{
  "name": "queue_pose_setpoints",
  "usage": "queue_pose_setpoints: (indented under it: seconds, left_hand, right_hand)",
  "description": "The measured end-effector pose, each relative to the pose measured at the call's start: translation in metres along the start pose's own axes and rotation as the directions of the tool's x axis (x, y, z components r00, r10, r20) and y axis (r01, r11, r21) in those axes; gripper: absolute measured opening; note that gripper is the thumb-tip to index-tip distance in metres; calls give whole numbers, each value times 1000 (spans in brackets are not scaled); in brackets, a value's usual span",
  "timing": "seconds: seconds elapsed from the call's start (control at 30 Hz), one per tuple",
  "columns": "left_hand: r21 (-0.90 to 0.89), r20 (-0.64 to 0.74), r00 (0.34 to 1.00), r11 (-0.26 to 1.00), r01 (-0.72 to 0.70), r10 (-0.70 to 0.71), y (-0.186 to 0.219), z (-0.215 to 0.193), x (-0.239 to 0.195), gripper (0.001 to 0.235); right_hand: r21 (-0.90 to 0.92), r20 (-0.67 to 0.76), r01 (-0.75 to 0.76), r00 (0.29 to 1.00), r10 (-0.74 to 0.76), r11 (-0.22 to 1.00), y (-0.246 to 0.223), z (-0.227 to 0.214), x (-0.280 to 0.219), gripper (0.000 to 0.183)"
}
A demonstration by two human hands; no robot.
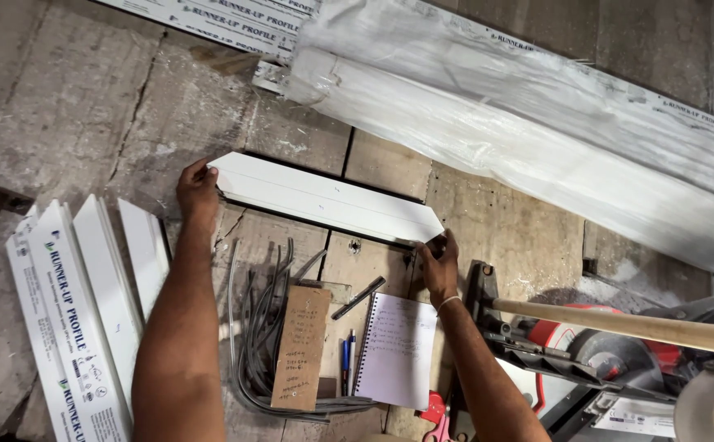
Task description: Use a miter saw to cut several white metal profiles to specific lengths as part of a fabrication task.
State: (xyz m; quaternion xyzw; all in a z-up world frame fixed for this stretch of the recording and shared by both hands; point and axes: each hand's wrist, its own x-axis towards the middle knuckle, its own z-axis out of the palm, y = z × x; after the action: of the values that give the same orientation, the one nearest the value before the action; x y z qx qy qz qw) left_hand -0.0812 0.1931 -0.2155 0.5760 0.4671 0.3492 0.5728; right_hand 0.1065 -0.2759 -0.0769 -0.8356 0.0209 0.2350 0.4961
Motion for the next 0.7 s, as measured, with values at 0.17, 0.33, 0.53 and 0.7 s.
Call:
queue_pose_setpoints:
  seconds: [0.17, 0.33, 0.53, 0.7]
  left_hand:
    - [164, -38, 982, 970, -177, 186, 93, -44, -115, 36]
    - [472, -86, 965, 863, -178, 246, 138, -103, -287, 29]
    - [613, 103, 990, 777, -140, 96, 112, -117, -420, 26]
    - [778, 95, 987, 628, 9, -132, 97, -110, -419, 35]
  right_hand:
    - [223, 24, -3, 1000, -2, 975, 5, -23, -59, 74]
    - [-223, 273, 344, 920, -280, 912, 21, -42, -180, 32]
    - [-204, 694, 776, 545, -470, 597, 48, -39, -247, 26]
    - [-218, 758, 907, 390, -523, 360, 64, -21, -253, 24]
